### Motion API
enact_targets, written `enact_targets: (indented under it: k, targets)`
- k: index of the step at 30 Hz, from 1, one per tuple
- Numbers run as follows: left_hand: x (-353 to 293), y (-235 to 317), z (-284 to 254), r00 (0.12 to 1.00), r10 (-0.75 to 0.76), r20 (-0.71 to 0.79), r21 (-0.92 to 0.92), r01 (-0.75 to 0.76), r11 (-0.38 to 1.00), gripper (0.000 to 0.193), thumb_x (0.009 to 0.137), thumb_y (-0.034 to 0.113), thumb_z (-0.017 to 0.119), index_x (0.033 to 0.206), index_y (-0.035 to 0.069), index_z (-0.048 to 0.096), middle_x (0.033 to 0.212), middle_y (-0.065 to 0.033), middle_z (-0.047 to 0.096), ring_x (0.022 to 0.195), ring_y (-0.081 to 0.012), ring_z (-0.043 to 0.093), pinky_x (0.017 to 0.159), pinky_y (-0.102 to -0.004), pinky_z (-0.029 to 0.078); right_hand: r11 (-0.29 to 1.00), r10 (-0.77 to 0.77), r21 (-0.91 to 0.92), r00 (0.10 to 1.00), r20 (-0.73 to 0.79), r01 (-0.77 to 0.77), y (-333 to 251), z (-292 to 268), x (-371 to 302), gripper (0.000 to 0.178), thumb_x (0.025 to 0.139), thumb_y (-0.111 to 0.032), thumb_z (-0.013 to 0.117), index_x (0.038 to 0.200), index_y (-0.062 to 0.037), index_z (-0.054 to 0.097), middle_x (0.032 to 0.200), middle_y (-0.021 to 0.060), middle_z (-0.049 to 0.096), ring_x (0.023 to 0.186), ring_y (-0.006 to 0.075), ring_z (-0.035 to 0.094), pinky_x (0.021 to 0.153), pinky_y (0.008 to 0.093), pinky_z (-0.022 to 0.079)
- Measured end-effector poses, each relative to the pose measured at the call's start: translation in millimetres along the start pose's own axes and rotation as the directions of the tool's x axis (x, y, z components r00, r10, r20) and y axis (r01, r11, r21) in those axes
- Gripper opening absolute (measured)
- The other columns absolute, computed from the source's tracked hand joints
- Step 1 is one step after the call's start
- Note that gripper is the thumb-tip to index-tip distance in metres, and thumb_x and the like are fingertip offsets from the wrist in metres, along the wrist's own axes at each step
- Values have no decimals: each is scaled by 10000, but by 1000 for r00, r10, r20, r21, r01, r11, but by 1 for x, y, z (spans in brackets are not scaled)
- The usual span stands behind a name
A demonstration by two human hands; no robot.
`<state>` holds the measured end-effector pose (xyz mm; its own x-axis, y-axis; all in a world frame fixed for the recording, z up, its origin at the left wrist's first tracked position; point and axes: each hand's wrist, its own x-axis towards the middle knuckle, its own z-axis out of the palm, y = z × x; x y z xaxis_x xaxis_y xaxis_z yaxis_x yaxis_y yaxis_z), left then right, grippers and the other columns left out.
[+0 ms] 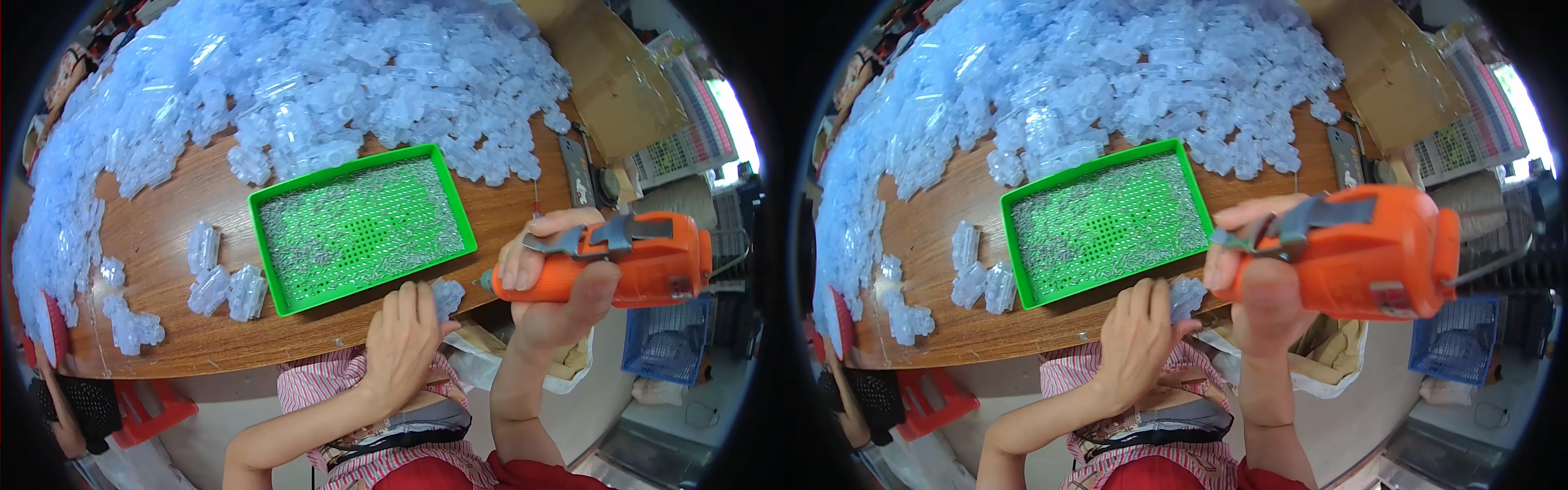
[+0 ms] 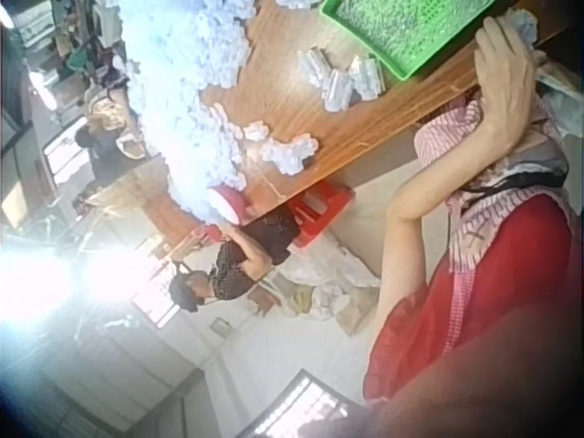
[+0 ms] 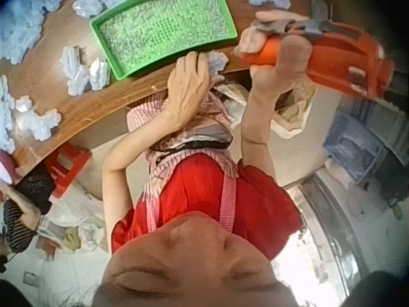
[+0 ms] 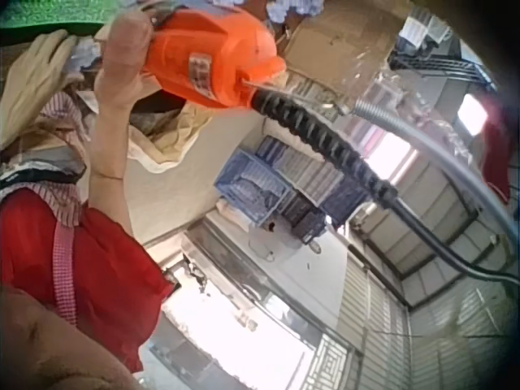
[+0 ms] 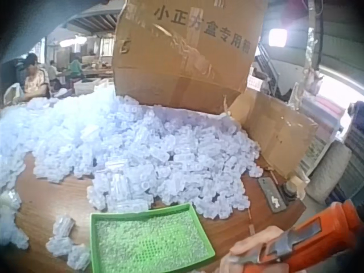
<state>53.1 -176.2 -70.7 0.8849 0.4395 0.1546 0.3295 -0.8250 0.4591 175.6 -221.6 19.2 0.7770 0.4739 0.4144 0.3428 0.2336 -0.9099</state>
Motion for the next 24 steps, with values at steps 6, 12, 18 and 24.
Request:
enact_targets:
  k: [6, 12, 18, 24]
  targets:
    - [-11, -4, -17, 994, -86, 62, -419, 104, 902, 430, 776, 236, 733, 1051, 28, 477, 845, -129, 617, 757, -303, 617, 632, -382, 510, 985, -22, 173, 1000, 20, 18, -5, 3, -11, 665, 890, -648, 454, 976, 9, 509, 514, -1, 411, 450, 118, 424, 427, 243, 328]
    - [-73, -41, -48, 774, -257, 579, -738, 631, 237, 428, 844, 165, 732, 1131, 37, 442, 940, -68, 629, 850, -128, 617, 676, -285, 502, 932, -19, 352, 961, 277, -83, -5, 28, -20, 689, 878, -663, 467, 975, 17, 525, 544, 12, 456, 443, 105, 434, 414, 212, 353]
    - [-112, -50, -40, 713, -362, 601, -798, 512, -317, 374, 940, 184, 614, 1222, 0, 451, 990, -36, 618, 848, -70, 602, 734, -216, 495, 900, 3, 393, 904, 427, -188, 2, 69, -51, 704, 798, -718, 544, 949, -32, 503, 569, 17, 489, 459, 125, 458, 410, 248, 356]
    - [-113, -58, -20, 685, -483, 545, -839, 441, -319, 333, 931, 175, 624, 1178, 17, 467, 920, -26, 619, 788, -67, 606, 660, -223, 501, 886, -15, 399, 844, 537, -238, 12, 90, -63, 720, 785, -736, 543, 950, -38, 486, 579, 20, 491, 466, 143, 467, 405, 270, 370]
